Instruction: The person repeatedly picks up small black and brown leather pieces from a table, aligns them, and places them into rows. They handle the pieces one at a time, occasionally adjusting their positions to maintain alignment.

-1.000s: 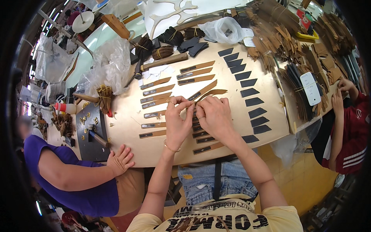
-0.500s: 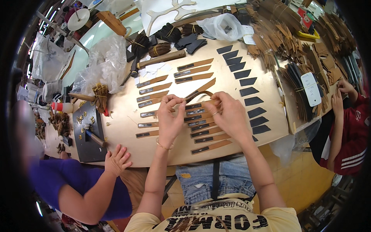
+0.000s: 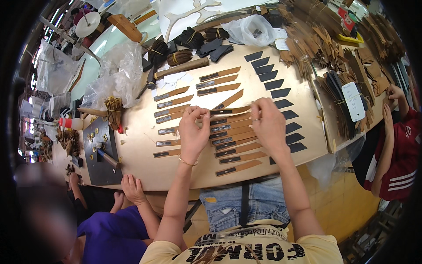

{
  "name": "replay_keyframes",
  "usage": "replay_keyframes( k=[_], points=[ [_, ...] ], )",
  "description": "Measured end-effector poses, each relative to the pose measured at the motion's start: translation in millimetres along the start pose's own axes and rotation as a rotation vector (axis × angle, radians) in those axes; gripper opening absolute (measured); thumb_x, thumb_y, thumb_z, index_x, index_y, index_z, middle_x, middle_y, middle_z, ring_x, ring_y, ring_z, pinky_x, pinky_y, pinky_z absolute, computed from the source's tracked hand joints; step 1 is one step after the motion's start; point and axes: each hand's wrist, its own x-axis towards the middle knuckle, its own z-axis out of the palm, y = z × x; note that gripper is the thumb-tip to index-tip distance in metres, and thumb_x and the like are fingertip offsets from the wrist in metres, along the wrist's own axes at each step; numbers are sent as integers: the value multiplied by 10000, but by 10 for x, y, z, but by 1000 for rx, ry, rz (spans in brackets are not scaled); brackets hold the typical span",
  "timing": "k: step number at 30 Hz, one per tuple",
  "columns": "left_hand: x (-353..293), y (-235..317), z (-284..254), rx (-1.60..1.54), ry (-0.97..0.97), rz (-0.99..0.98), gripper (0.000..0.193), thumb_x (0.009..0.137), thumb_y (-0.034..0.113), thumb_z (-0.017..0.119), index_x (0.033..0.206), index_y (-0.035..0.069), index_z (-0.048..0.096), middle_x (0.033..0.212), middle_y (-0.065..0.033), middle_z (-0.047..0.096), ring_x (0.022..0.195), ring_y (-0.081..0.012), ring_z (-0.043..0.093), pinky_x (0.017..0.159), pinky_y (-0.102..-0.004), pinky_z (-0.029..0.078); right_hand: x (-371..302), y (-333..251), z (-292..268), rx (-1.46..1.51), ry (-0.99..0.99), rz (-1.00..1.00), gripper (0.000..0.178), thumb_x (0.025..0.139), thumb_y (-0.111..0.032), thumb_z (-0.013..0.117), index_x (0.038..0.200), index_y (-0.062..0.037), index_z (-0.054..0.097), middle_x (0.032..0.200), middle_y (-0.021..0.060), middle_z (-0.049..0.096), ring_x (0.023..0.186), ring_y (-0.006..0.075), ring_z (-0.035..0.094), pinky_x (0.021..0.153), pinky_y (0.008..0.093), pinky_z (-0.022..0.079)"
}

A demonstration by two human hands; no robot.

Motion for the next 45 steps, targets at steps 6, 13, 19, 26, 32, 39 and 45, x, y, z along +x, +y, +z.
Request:
replay_keyframes(
  k=[6, 13, 19, 26, 32, 39, 45],
  points=[
    [-16, 16, 106, 218, 43, 43, 122, 845, 129, 688, 862, 20, 739, 911, -91, 625, 878, -260, 583, 796, -393, 459, 13, 208, -340, 88, 140, 169, 130, 944, -97, 556, 878, 12, 578, 790, 130, 587, 681, 247, 563, 660, 359, 466],
    [29, -14, 81, 475, 90, 154, 111, 824, 147, 714, 870, 65, 773, 1001, -75, 626, 952, -268, 565, 853, -408, 420, -177, 144, -274, 126, 69, 89, 137, 932, -101, 575, 880, 26, 571, 794, 145, 578, 686, 285, 558, 669, 372, 467],
    [109, 54, -59, 371, 51, 202, 113, 812, 154, 719, 862, 71, 776, 963, -68, 630, 946, -266, 561, 875, -407, 401, -237, 74, -261, 156, 18, 111, 157, 931, -124, 593, 880, 22, 574, 797, 150, 591, 670, 293, 554, 652, 374, 464],
    [37, 30, -82, 371, 27, 57, 139, 808, 177, 726, 888, 77, 778, 942, -65, 629, 942, -264, 564, 910, -406, 388, -299, 123, -233, 191, 10, 116, 150, 935, -119, 587, 891, 25, 591, 757, 132, 605, 599, 208, 528, 597, 329, 445],
    [-48, -54, -91, 373, 118, 97, 218, 844, 186, 715, 1034, 87, 751, 993, -88, 623, 950, -265, 570, 889, -398, 386, -368, 172, -268, 578, -12, 248, 165, 937, -88, 551, 834, 26, 610, 759, 54, 640, 632, 136, 551, 606, 270, 453],
    [-428, -22, -137, 384, 69, 57, 180, 868, 180, 703, 1010, 83, 754, 1045, -78, 634, 958, -237, 569, 900, -393, 355, -373, 110, -243, 1258, -144, 540, 186, 922, -62, 573, 738, -35, 559, 774, 89, 648, 639, 113, 573, 571, 234, 457],
    [-599, 2, 43, 517, 160, 115, 200, 873, 166, 695, 1056, 110, 753, 1160, -81, 628, 1025, -244, 570, 961, -397, 324, -272, -120, -87, 910, -476, 453, 55, 964, -66, 557, 921, -34, 548, 753, 57, 604, 636, 81, 546, 549, 221, 432]
  ],
)
